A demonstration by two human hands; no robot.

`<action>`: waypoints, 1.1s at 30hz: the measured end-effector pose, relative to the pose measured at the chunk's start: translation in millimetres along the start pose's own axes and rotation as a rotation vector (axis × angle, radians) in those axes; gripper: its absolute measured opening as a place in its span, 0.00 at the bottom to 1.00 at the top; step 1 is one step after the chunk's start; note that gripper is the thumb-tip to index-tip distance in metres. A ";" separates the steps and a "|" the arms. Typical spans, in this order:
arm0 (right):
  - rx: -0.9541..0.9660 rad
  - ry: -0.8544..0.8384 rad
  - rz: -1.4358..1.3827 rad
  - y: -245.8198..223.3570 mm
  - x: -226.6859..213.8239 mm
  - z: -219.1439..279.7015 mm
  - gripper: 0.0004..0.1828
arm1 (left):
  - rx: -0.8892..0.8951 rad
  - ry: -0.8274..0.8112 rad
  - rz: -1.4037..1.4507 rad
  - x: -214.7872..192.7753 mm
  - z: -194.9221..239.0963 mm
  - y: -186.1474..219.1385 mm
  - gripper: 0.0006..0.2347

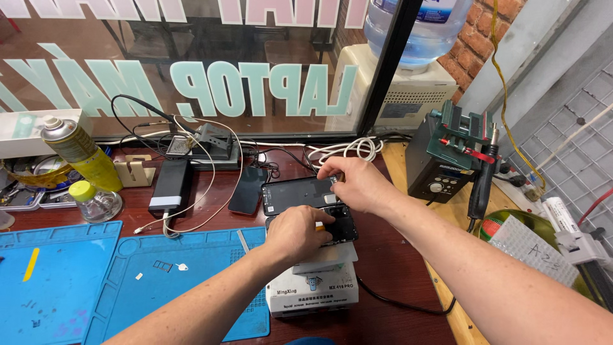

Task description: The person uses a metal prying tool to open the back cover of a smartphone, then uses a screwdriver to remove screws from the internal frame. They use tweezers to handle small components and connectors inside the device, working on the motherboard area.

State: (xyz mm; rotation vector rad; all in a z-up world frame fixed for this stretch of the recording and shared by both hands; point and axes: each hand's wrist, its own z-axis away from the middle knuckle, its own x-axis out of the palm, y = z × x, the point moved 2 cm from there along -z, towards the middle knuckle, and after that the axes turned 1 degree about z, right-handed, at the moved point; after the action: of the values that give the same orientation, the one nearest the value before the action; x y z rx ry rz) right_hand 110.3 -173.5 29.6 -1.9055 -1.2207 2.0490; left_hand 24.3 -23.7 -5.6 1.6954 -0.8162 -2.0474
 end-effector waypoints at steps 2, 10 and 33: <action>0.121 -0.044 -0.115 3.8 -0.4 0.0 0.18 | 0.010 0.008 0.006 0.4 0.4 0.0 0.17; 0.166 0.049 -0.362 9.1 -14.4 5.0 0.18 | -0.031 -0.016 0.011 -1.7 0.8 2.6 0.17; 0.312 0.236 -0.626 11.3 -20.4 32.6 0.14 | -0.132 0.208 0.071 -18.8 -60.1 -27.4 0.10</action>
State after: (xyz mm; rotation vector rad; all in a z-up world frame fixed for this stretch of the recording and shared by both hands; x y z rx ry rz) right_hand 91.3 -208.2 36.0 -1.3482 -1.1608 1.5287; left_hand 89.2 -3.4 -15.3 1.7438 -0.6496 -1.7993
